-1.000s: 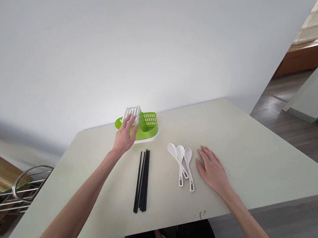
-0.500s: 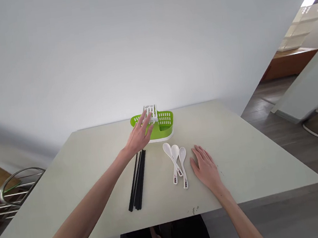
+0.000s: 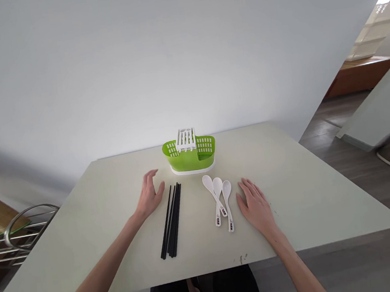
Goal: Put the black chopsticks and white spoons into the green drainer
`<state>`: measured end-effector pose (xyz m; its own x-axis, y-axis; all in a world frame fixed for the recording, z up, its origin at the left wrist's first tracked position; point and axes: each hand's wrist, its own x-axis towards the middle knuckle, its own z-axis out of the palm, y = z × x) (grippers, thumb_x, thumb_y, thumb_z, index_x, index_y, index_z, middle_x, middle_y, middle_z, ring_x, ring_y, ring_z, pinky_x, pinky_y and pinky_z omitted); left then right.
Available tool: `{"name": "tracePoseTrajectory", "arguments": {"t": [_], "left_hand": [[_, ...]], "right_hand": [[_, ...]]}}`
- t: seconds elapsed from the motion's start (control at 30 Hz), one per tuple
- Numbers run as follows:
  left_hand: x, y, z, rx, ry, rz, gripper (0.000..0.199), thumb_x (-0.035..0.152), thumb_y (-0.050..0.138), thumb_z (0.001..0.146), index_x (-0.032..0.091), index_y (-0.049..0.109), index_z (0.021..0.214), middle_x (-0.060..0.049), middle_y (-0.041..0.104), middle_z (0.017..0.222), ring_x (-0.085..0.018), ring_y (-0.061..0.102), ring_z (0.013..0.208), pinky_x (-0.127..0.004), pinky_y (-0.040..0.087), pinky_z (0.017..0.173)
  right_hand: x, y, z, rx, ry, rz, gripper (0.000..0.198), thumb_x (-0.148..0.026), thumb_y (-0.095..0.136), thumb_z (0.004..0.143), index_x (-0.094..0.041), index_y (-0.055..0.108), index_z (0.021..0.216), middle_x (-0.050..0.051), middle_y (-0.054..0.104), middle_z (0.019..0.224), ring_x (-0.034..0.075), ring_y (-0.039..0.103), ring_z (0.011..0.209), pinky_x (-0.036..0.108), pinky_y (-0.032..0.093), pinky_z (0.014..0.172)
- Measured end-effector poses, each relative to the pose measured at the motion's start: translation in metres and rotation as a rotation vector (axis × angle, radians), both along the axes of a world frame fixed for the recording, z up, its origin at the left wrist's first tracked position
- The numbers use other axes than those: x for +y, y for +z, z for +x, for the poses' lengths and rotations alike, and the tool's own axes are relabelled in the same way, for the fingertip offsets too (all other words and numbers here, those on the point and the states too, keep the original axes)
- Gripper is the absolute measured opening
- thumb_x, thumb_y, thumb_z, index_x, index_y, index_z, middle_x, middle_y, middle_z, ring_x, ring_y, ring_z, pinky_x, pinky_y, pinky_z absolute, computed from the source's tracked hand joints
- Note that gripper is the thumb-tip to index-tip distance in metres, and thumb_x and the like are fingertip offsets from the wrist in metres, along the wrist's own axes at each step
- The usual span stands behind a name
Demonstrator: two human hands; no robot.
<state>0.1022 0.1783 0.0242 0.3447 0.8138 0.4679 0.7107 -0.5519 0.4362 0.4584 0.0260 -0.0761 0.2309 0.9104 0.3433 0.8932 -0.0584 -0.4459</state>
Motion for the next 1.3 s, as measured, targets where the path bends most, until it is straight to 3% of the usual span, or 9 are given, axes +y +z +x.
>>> {"name": "tracePoseTrajectory", "arguments": {"t": [0.13,0.3,0.57,0.77,1.03,1.3], "left_hand": [[-0.036,-0.03,-0.013,-0.014,-0.021,-0.158,0.048,0.036,0.05,0.103,0.021,0.039,0.147,-0.017,0.047,0.146,-0.03,0.048,0.141,-0.053,0.041,0.118],[-0.066,-0.041,-0.022,-0.013,-0.045,-0.207,0.052,0.04,0.054,0.103,0.027,0.038,0.15,-0.014,0.045,0.152,-0.03,0.047,0.143,-0.051,0.041,0.119],[-0.072,-0.043,-0.03,0.004,-0.069,-0.187,0.056,0.043,0.06,0.1,0.029,0.039,0.15,-0.012,0.051,0.15,-0.029,0.05,0.14,-0.05,0.043,0.117],[-0.07,-0.046,-0.033,-0.068,-0.038,-0.195,0.033,0.041,0.066,0.097,0.025,0.055,0.123,-0.01,0.057,0.141,-0.027,0.053,0.134,-0.049,0.046,0.114],[-0.071,-0.038,-0.059,-0.035,0.031,-0.245,0.02,0.044,0.067,0.094,0.025,0.07,0.101,-0.008,0.059,0.141,-0.029,0.053,0.133,-0.05,0.048,0.111],[-0.092,-0.006,-0.115,0.197,0.112,-0.198,0.03,0.053,0.06,0.095,0.028,0.076,0.091,-0.006,0.07,0.136,-0.033,0.055,0.134,-0.05,0.051,0.106]], "right_hand": [[0.0,-0.002,0.001,0.001,0.004,0.018,0.054,-0.045,0.035,0.106,-0.017,0.053,0.149,0.011,0.05,0.16,0.028,0.042,0.151,0.052,0.036,0.124],[-0.001,-0.004,0.001,0.002,0.007,0.033,0.053,-0.044,0.036,0.106,-0.019,0.053,0.149,0.011,0.05,0.16,0.028,0.042,0.151,0.052,0.034,0.125],[-0.003,0.0,0.001,0.019,-0.01,0.012,0.052,-0.046,0.038,0.105,-0.021,0.053,0.149,0.009,0.05,0.16,0.028,0.043,0.15,0.052,0.038,0.123],[-0.003,-0.002,0.003,0.021,-0.009,0.0,0.052,-0.047,0.038,0.105,-0.023,0.053,0.148,0.008,0.049,0.161,0.027,0.044,0.15,0.051,0.037,0.123],[-0.003,-0.001,0.003,0.032,-0.007,-0.006,0.051,-0.047,0.038,0.105,-0.023,0.053,0.148,0.008,0.05,0.16,0.027,0.043,0.15,0.051,0.036,0.123],[-0.004,-0.001,0.003,0.04,-0.005,-0.003,0.051,-0.047,0.038,0.105,-0.024,0.053,0.148,0.008,0.05,0.16,0.027,0.043,0.15,0.051,0.037,0.123]]}}
